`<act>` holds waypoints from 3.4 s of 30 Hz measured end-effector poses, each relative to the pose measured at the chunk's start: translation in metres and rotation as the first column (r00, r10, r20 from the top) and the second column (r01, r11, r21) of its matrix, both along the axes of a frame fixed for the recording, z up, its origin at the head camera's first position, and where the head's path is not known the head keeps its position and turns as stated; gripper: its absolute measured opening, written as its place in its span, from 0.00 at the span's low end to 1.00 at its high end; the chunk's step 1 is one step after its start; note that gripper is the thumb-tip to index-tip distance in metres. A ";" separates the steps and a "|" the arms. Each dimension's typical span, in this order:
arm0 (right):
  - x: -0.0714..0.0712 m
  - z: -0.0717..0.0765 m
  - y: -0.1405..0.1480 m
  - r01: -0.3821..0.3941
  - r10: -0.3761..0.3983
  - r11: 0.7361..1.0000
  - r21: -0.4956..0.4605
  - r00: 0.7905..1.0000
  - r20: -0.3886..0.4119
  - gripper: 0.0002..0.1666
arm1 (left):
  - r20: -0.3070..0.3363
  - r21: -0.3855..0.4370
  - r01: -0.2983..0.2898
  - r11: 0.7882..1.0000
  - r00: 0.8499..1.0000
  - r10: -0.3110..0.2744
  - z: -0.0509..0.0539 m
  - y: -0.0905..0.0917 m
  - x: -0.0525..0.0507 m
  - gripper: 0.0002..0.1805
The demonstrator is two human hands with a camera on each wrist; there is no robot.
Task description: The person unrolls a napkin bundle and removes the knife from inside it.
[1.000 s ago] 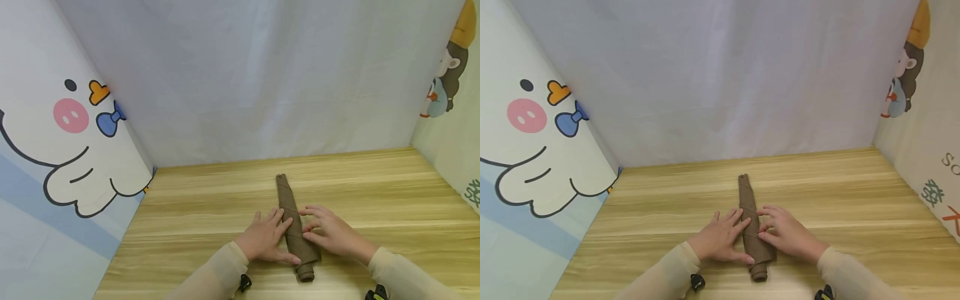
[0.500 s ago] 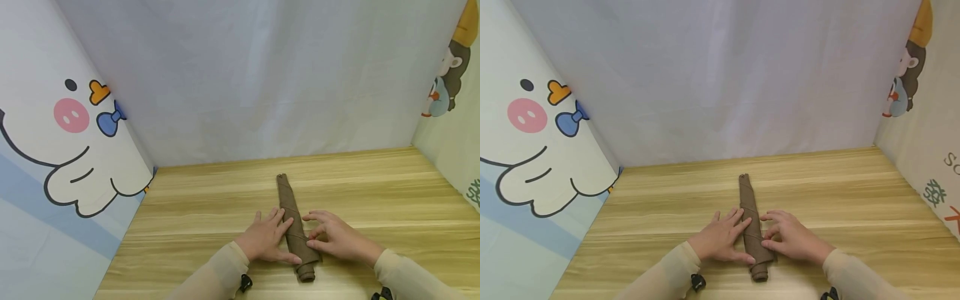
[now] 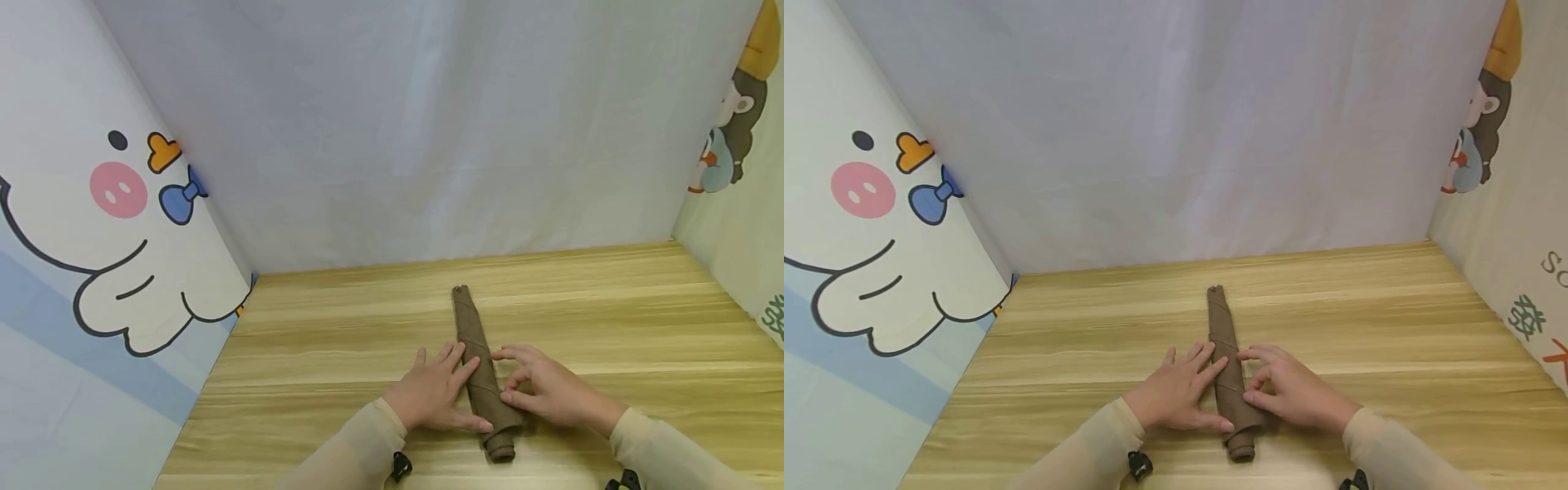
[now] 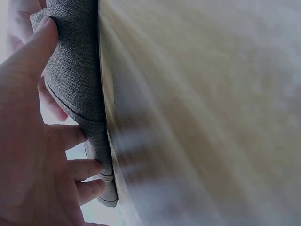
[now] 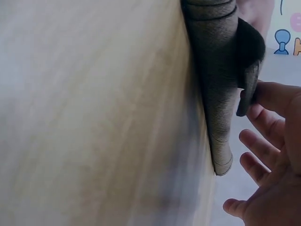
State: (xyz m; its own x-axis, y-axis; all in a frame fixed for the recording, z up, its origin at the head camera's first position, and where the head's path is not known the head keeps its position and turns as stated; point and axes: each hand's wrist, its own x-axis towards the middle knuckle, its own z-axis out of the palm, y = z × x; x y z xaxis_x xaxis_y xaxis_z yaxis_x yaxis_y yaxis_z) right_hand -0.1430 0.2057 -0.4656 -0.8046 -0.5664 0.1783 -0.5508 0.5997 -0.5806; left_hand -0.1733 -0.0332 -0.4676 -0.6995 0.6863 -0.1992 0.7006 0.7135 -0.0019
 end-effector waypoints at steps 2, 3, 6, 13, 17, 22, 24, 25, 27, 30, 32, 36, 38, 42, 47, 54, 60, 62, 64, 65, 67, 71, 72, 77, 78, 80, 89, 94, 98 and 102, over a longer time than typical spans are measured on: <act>0.000 0.003 0.000 0.008 -0.008 1.000 -0.010 1.000 0.013 0.09 | -0.009 -0.009 0.003 1.000 1.000 -0.003 0.001 -0.001 0.001 0.60; 0.000 0.003 0.000 0.009 -0.009 1.000 -0.014 1.000 0.015 0.09 | -0.013 -0.013 0.004 1.000 1.000 -0.004 0.001 -0.001 0.001 0.60; -0.001 0.006 0.000 0.013 -0.012 1.000 -0.027 1.000 0.021 0.10 | -0.016 -0.019 0.005 1.000 1.000 -0.005 0.002 -0.002 0.002 0.60; -0.002 0.012 -0.002 0.003 -0.002 0.999 -0.048 1.000 0.021 0.12 | -0.027 -0.014 0.013 1.000 1.000 -0.013 0.003 -0.003 0.003 0.59; -0.003 0.015 -0.004 -0.026 0.028 0.996 -0.081 0.999 0.018 0.12 | -0.020 0.000 0.030 1.000 0.999 -0.030 0.006 -0.006 0.004 0.59; -0.005 0.017 -0.012 -0.086 0.089 0.989 -0.122 0.996 0.020 0.10 | -0.021 0.031 0.062 0.998 0.998 -0.061 0.010 -0.012 0.007 0.60; -0.006 0.016 -0.016 -0.102 0.107 0.986 -0.128 0.994 0.032 0.10 | -0.026 0.045 0.066 0.997 0.998 -0.065 0.010 -0.017 0.008 0.60; -0.006 0.016 -0.019 -0.107 0.113 0.986 -0.128 0.993 0.037 0.10 | -0.027 0.051 0.066 0.997 0.998 -0.064 0.011 -0.019 0.008 0.59; -0.006 0.015 -0.023 -0.107 0.114 0.986 -0.127 0.992 0.050 0.10 | -0.034 0.065 0.069 0.995 0.997 -0.067 0.011 -0.023 0.009 0.59; -0.005 0.012 -0.029 -0.106 0.115 0.988 -0.112 0.991 0.075 0.11 | -0.048 0.071 0.076 0.995 0.996 -0.073 0.012 -0.029 0.010 0.59; -0.004 0.009 -0.032 -0.104 0.111 0.991 -0.084 0.990 0.083 0.12 | -0.055 0.069 0.077 0.995 0.996 -0.073 0.012 -0.032 0.011 0.59; -0.001 0.004 -0.036 -0.095 0.096 0.995 -0.026 0.992 0.079 0.14 | -0.033 0.071 0.069 0.995 0.997 -0.067 0.012 -0.036 0.014 0.59; 0.000 0.002 -0.037 -0.080 0.080 0.997 -0.011 0.994 0.077 0.14 | -0.016 0.081 0.079 0.994 0.997 -0.078 0.012 -0.038 0.015 0.58; 0.002 0.000 -0.037 -0.027 0.026 0.999 0.022 0.998 0.061 0.09 | 0.004 0.098 0.126 0.987 0.992 -0.127 0.012 -0.039 0.017 0.55; 0.002 0.000 -0.036 0.101 -0.100 0.992 0.078 0.995 -0.022 0.05 | -0.024 0.112 0.179 0.977 0.984 -0.178 0.010 -0.037 0.020 0.52; 0.001 -0.002 -0.033 0.090 -0.090 0.980 0.177 0.996 -0.009 0.32 | -0.078 0.107 0.231 0.967 0.972 -0.224 0.009 -0.036 0.025 0.50; 0.002 -0.004 -0.033 0.055 -0.057 0.972 0.228 0.998 0.003 0.44 | -0.083 0.067 0.229 0.971 0.971 -0.224 0.008 -0.040 0.031 0.46; 0.003 -0.003 -0.033 0.052 -0.057 0.972 0.231 0.998 0.018 0.45 | -0.064 0.050 0.218 0.975 0.975 -0.215 0.006 -0.044 0.032 0.45; 0.003 -0.002 -0.033 0.051 -0.059 0.972 0.230 0.998 0.027 0.46 | -0.044 0.037 0.214 0.976 0.976 -0.212 0.005 -0.048 0.032 0.44; 0.004 -0.003 -0.033 0.052 -0.061 0.972 0.230 0.998 0.030 0.46 | -0.035 0.038 0.215 0.976 0.976 -0.214 0.004 -0.050 0.032 0.44; 0.004 -0.003 -0.032 0.053 -0.063 0.972 0.228 0.997 0.035 0.46 | -0.017 0.046 0.213 0.976 0.977 -0.213 0.004 -0.053 0.033 0.42; 0.004 -0.004 -0.032 0.056 -0.066 0.974 0.220 0.997 0.037 0.45 | -0.030 0.060 0.197 0.979 0.980 -0.196 0.003 -0.059 0.034 0.39; 0.004 -0.004 -0.032 0.057 -0.067 0.974 0.217 0.997 0.037 0.45 | -0.046 0.063 0.189 0.980 0.981 -0.187 0.004 -0.059 0.035 0.37; 0.006 -0.005 -0.032 0.089 -0.091 0.973 0.215 0.996 0.000 0.47 | -0.176 0.027 0.165 0.986 0.972 -0.158 0.004 -0.055 0.041 0.31; 0.006 -0.006 -0.031 0.098 -0.099 0.971 0.219 0.995 -0.006 0.47 | -0.199 0.014 0.160 0.987 0.968 -0.154 0.005 -0.054 0.042 0.29; 0.007 -0.006 -0.030 0.112 -0.111 0.967 0.229 0.994 -0.017 0.48 | -0.224 -0.011 0.148 0.989 0.964 -0.147 0.004 -0.053 0.044 0.26; 0.009 -0.002 -0.025 0.084 -0.088 0.960 0.266 0.996 0.005 0.51 | -0.218 -0.043 0.131 0.990 0.966 -0.138 0.002 -0.052 0.046 0.24; 0.006 -0.003 -0.029 0.079 -0.088 0.961 0.265 0.996 0.021 0.51 | -0.173 -0.056 0.097 0.994 0.979 -0.106 0.004 -0.055 0.045 0.25; 0.002 -0.005 -0.035 0.089 -0.099 0.960 0.266 0.995 0.026 0.51 | -0.173 -0.050 0.059 0.997 0.983 -0.066 0.003 -0.061 0.042 0.25; -0.002 -0.005 -0.040 0.087 -0.099 0.962 0.258 0.994 0.035 0.50 | -0.178 -0.016 0.035 0.999 0.983 -0.037 0.000 -0.067 0.039 0.24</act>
State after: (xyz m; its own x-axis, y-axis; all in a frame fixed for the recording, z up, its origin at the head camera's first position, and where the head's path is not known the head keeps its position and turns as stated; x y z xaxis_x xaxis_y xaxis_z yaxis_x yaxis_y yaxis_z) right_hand -0.1448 0.1655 -0.4704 -0.8599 -0.5104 -0.0021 -0.4612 0.7788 -0.4252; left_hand -0.1348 -0.1000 -0.4672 -0.6997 0.7097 -0.0823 0.7132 0.6873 -0.1379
